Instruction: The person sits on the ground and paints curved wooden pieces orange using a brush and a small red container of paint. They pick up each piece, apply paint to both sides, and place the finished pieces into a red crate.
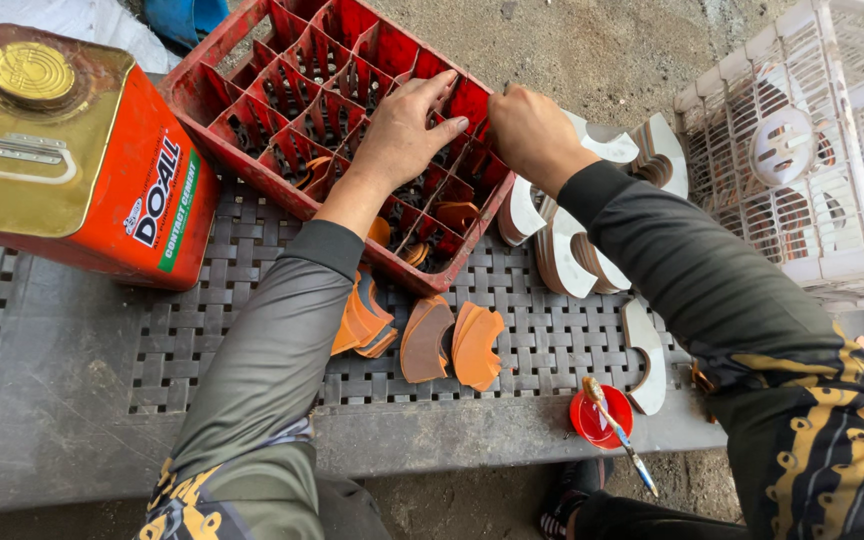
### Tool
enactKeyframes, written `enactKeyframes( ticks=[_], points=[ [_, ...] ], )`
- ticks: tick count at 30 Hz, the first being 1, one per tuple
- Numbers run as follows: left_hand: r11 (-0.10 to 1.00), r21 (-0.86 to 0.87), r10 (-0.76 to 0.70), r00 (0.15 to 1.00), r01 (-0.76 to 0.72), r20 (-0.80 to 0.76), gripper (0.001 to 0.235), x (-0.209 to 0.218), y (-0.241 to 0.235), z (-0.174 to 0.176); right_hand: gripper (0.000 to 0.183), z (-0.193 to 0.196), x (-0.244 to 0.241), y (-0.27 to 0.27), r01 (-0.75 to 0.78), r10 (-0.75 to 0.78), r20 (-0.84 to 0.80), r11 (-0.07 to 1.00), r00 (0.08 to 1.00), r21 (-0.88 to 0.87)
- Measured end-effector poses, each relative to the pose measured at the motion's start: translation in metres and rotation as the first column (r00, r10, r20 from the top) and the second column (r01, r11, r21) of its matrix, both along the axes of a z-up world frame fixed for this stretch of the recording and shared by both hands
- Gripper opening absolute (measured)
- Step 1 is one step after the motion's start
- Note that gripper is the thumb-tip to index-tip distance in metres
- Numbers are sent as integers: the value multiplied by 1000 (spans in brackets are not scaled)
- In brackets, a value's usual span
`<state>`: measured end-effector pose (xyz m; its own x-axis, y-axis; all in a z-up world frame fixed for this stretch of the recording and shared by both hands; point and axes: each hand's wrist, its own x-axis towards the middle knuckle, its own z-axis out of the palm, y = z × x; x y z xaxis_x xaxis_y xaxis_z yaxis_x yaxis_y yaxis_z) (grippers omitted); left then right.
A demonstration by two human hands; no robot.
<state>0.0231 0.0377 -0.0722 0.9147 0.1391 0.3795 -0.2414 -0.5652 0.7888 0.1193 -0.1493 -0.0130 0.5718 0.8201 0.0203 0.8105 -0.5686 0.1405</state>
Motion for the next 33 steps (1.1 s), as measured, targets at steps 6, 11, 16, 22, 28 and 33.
enactKeyframes(
  ticks=[6,11,16,22,28,33],
  points=[
    [1000,-20,-15,1000,16,21,62,-1,2,-3,11,-12,-8,-9,-18,16,68,999,998,30],
    [1000,-2,-7,999,7,50,61,-1,3,-5,13,-8,-13,-10,-2,-4,59,995,998,99],
    [1000,-7,-10,1000,10,25,60,-1,2,-5,16,-8,-14,-11,32,-37,56,996,998,79],
    [1000,0,-8,998,8,61,60,-1,2,-6,13,-10,-11,-13,-20,10,102,995,995,97],
    [1000,9,0,999,0,54,60,-1,2,-7,13,-9,-9,-14,-93,78,161,992,984,83],
    [1000,7,-1,1000,1,29,59,-1,2,-5,14,-6,-12,-13,-112,89,194,988,977,110]
  ],
)
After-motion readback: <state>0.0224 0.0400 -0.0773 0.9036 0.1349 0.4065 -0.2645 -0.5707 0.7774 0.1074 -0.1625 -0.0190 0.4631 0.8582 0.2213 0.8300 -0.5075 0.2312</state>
